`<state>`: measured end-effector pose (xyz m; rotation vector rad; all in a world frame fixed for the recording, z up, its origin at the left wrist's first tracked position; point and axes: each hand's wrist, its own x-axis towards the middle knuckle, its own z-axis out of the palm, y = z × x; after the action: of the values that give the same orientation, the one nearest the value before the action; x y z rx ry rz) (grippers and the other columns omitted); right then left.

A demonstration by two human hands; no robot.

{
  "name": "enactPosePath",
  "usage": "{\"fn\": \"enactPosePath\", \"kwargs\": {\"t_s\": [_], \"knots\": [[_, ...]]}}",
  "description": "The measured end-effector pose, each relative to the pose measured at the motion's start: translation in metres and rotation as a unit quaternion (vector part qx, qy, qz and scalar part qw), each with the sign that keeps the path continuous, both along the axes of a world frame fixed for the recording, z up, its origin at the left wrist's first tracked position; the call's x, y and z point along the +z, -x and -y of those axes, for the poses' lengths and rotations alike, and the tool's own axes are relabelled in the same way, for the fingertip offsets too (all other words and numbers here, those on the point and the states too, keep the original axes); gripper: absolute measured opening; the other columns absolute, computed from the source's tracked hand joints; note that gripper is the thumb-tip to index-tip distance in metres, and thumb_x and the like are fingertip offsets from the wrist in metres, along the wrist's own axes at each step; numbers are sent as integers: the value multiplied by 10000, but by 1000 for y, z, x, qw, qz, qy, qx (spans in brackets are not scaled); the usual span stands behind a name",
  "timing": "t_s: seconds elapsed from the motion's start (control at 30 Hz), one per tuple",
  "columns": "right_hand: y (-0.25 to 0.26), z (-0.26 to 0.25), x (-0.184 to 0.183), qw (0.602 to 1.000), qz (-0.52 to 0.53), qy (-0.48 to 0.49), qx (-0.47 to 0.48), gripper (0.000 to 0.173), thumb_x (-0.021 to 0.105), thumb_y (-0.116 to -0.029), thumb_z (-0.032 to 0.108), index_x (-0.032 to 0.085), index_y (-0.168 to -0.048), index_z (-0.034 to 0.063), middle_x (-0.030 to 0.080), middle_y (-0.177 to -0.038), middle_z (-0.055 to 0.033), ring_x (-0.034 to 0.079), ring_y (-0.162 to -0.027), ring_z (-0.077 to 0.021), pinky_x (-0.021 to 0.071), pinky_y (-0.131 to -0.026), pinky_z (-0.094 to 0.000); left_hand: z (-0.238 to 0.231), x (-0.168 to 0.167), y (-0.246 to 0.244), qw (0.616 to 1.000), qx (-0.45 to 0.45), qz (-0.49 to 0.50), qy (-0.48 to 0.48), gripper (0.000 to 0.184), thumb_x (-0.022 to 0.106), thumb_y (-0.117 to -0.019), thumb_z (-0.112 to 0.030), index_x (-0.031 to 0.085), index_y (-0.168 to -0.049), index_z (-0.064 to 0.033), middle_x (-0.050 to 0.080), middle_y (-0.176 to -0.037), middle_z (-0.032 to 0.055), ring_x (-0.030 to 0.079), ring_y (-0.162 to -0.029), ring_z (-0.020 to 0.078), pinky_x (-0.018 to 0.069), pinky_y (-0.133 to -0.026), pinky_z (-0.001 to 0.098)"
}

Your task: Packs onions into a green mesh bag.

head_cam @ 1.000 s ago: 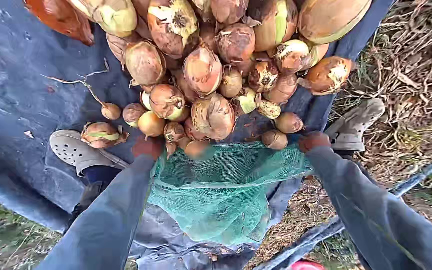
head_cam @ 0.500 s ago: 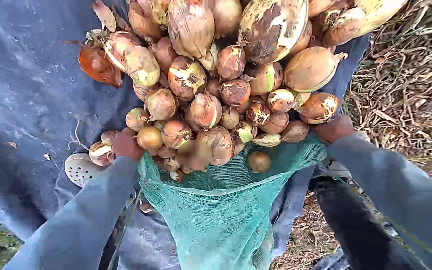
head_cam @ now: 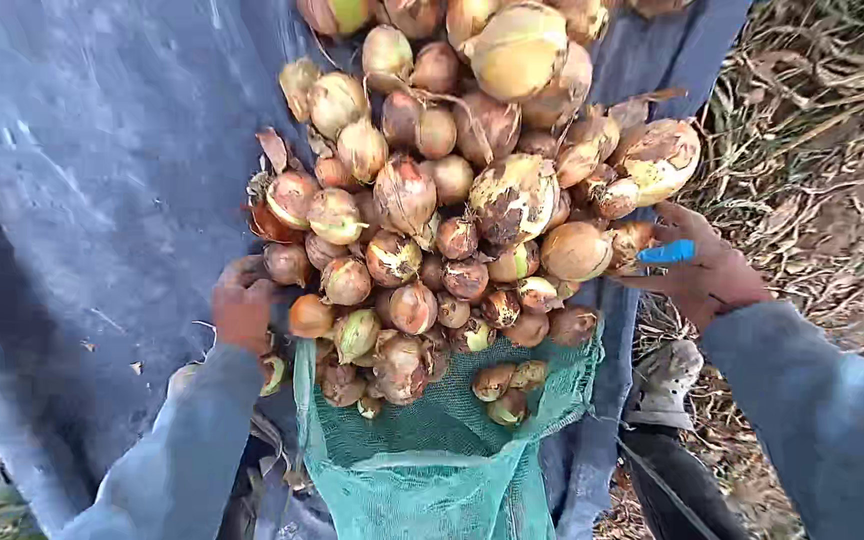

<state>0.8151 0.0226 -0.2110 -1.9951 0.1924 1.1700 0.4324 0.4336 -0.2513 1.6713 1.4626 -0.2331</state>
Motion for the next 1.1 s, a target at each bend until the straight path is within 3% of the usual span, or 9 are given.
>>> {"fn": "enactPosePath", "kwargs": {"t_s": [0.07, 0.23, 0.33, 0.4, 0.53, 0.63, 0.8, 1.0, 1.1], "knots": [[5, -27, 2, 994, 19, 50, -99, 517, 551, -1035, 417, 417, -1518, 291, 580, -1387, -147, 635, -1159, -393, 553, -807, -689, -2, -1, -19, 973, 179, 128, 67, 453, 488, -1061, -255, 476, -1486, -98, 555, -1431, 162, 605, -1237, 312, 545, -977, 556], [18, -56, -9, 995, 38, 86, 23, 692, 488, -1000, 569, 383, -1551, 164, 617, -1350, -150, 631, -1156, -259, 531, -936, -527, -1, -17, -49, 915, 337, 195, 103, 487, 488, -1065, -403, 509, -1447, -101, 552, -1443, 127, 551, -1318, 294, 494, -1059, 557], [26, -72, 1, 996, 11, 66, 58, 712, 475, -1025, 508, 230, -1627, 220, 607, -1385, -89, 635, -1161, -169, 556, -942, -434, -9, -12, -42, 908, 310, 209, 190, 488, 396, -1064, -456, 501, -1410, -129, 609, -1344, 83, 608, -1226, 248, 527, -1004, 533], [19, -90, 0, 995, 20, 76, 58, 727, 433, -1055, 459, 153, -1652, 153, 481, -1540, -146, 515, -1355, -207, 442, -1107, -462, -8, -8, -53, 913, 299, 188, 203, 398, 425, -1044, -424, 561, -1297, -149, 654, -1189, 44, 647, -1093, 200, 553, -919, 487], [21, -117, -19, 995, 68, 77, -5, 653, 576, -1006, 460, 388, -1567, 183, 605, -1405, -130, 591, -1272, -220, 484, -1061, -477, 3, 1, -66, 903, 316, 189, 223, 293, 463, -1030, -330, 589, -1214, -140, 673, -1072, 32, 665, -1004, 171, 568, -881, 438], [31, -124, -12, 989, 53, 67, 119, 604, 579, -997, 432, 462, -1509, 134, 675, -1248, -198, 661, -1141, -323, 515, -953, -602, 1, 16, -70, 917, 271, 151, 252, 227, 501, -1004, -252, 585, -1157, -107, 669, -957, 31, 671, -849, 140, 588, -762, 363], [60, -133, -11, 980, -1, 38, 195, 538, 548, -1042, 430, 505, -1489, 135, 666, -1312, -157, 629, -1234, -287, 472, -1053, -594, 4, 11, -102, 926, 165, 83, 330, 574, 504, -1006, -604, 598, -1321, -134, 701, -1098, 69, 689, -958, 184, 592, -838, 423], [69, -136, -7, 946, -36, 89, 309, 486, 450, -1066, 469, 578, -1461, 217, 630, -1404, -150, 566, -1335, -346, 403, -1083, -683, 2, 20, -110, 924, 87, 56, 368, 508, 486, -1045, -520, 579, -1341, -117, 711, -1084, 90, 704, -939, 195, 606, -818, 415], [86, -149, -6, 921, 9, 172, 351, 569, 512, -970, 475, 498, -1505, 281, 660, -1313, -216, 628, -1203, -447, 455, -936, -734, 5, 13, -116, 925, 125, 54, 355, 535, 478, -1018, -599, 630, -1257, -144, 711, -1048, 60, 700, -923, 174, 600, -811, 409]]}}
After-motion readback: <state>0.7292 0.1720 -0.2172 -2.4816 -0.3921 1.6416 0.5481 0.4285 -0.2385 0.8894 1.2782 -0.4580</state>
